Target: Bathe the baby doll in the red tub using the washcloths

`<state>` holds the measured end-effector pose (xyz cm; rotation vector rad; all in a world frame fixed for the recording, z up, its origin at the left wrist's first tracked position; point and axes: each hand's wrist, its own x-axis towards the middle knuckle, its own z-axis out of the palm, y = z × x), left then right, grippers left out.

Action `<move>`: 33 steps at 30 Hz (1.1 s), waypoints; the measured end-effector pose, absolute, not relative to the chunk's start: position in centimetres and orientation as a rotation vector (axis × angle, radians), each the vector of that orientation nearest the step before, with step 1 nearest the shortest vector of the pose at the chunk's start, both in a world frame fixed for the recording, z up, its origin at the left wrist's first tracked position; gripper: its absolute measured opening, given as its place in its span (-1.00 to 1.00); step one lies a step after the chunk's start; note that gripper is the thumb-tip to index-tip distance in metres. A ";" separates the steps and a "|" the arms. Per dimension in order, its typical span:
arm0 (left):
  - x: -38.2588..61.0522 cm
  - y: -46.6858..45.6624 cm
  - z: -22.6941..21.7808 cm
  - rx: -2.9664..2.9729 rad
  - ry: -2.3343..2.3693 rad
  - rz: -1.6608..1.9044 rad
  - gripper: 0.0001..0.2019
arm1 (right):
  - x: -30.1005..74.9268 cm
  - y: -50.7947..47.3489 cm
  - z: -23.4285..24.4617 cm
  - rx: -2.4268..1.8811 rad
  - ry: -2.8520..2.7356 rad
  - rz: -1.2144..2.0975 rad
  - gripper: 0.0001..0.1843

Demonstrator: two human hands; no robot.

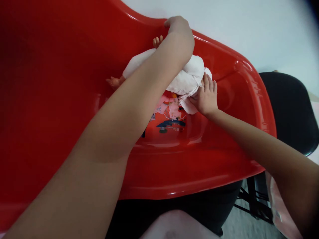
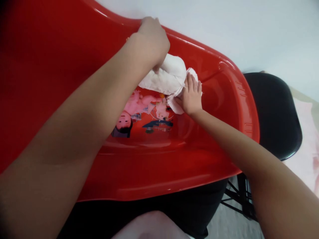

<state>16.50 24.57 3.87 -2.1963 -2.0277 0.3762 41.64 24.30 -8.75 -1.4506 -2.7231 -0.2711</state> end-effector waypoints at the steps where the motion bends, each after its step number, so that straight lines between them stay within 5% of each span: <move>1: 16.5 24.7 3.7 -2.196 -2.029 0.359 -0.49 | 41.4 24.5 -8.7 -1.450 -2.716 -0.281 -0.09; 8: 16.3 25.2 3.5 -2.319 -2.246 0.045 -0.46 | 40.0 25.0 -8.9 -1.495 -2.602 -0.236 -0.01; 12: 16.3 25.0 3.8 -2.312 -2.158 0.237 -0.43 | 39.9 24.8 -8.8 -1.458 -2.629 -0.136 -0.01; 25: 16.3 24.7 4.5 -2.301 -2.126 0.314 -0.40 | 41.6 24.4 -5.2 -1.333 -2.867 -0.004 -0.31; 33: 16.4 24.9 3.9 -2.322 -2.122 0.259 -0.38 | 40.8 24.9 -7.2 -1.456 -2.716 -0.101 -0.01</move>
